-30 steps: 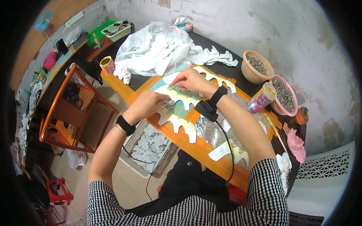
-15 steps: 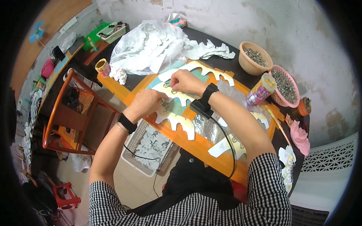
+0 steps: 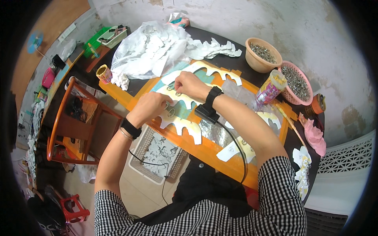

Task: Attaching metal buckles to shoe upper components.

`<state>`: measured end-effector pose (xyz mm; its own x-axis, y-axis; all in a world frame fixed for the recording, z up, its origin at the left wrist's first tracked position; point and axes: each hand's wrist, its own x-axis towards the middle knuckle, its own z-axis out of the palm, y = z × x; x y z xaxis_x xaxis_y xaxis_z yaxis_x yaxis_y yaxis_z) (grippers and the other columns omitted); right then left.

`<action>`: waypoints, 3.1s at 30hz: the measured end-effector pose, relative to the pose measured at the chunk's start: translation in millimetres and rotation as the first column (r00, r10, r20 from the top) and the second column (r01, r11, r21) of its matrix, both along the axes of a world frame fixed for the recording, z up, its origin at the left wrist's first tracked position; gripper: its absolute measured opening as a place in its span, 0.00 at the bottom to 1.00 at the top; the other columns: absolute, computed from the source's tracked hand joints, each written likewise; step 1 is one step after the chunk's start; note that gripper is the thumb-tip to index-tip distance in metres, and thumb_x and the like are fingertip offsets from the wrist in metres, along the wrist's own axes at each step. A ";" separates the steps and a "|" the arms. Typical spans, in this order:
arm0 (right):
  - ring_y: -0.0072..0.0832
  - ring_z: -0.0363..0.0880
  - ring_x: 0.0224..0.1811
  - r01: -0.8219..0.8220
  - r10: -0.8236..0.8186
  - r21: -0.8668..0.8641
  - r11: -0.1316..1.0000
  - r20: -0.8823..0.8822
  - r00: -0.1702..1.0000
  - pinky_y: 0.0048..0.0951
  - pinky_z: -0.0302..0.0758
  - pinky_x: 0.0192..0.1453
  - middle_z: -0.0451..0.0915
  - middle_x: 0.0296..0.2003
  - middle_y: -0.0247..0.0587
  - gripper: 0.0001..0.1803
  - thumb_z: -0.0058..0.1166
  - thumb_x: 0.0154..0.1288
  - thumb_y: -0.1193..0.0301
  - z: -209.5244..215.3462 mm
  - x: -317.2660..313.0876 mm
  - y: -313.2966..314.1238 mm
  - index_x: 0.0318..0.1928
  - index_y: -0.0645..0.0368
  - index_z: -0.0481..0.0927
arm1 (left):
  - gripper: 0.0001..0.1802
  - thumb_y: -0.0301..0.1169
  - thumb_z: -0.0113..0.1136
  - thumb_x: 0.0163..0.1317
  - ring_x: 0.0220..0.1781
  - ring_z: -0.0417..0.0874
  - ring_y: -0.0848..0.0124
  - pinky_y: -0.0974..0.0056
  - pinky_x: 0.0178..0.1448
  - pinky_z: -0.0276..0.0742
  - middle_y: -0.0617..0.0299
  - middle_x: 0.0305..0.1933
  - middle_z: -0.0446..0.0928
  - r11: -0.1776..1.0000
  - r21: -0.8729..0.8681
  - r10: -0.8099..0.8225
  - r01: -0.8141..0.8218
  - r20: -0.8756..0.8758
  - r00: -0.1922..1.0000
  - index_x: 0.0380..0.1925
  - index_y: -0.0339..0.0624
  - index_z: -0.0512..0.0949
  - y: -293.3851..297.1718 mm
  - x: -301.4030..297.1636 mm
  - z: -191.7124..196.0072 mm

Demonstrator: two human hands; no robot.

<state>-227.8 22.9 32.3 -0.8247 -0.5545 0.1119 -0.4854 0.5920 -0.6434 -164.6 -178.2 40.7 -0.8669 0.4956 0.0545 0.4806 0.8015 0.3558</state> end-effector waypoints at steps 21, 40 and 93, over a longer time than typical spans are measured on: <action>0.36 0.83 0.30 0.034 -0.034 -0.071 0.997 0.000 0.999 0.33 0.77 0.36 0.83 0.27 0.50 0.05 0.58 0.53 0.79 -1.8 5.3 3.0 0.31 0.67 0.84 | 0.17 0.25 0.50 0.57 0.31 0.82 0.52 0.53 0.41 0.77 0.48 0.26 0.81 1.000 -0.003 0.016 -0.016 0.022 1.000 0.39 0.50 0.88 0.1 2.5 2.8; 0.21 0.79 0.36 0.049 -0.034 -0.302 0.952 0.053 0.998 0.26 0.74 0.42 0.83 0.31 0.38 0.07 0.55 0.61 0.76 13.2 9.7 4.9 0.37 0.64 0.84 | 0.25 0.44 0.49 0.74 0.26 0.70 0.81 0.76 0.29 0.65 0.63 0.32 0.77 0.575 0.689 -0.163 -0.441 0.625 0.764 0.64 0.40 0.67 0.4 -4.9 21.0; 0.22 0.78 0.17 0.443 -0.333 -0.245 0.862 0.386 0.860 0.28 0.74 0.21 0.80 0.19 0.39 0.11 0.62 0.52 0.68 -17.9 -96.2 62.7 0.29 0.65 0.82 | 0.17 0.22 0.47 0.58 0.28 0.81 0.68 0.65 0.35 0.80 0.53 0.32 0.83 0.959 0.186 0.127 -0.216 0.399 0.908 0.39 0.35 0.86 5.9 -113.9 -4.4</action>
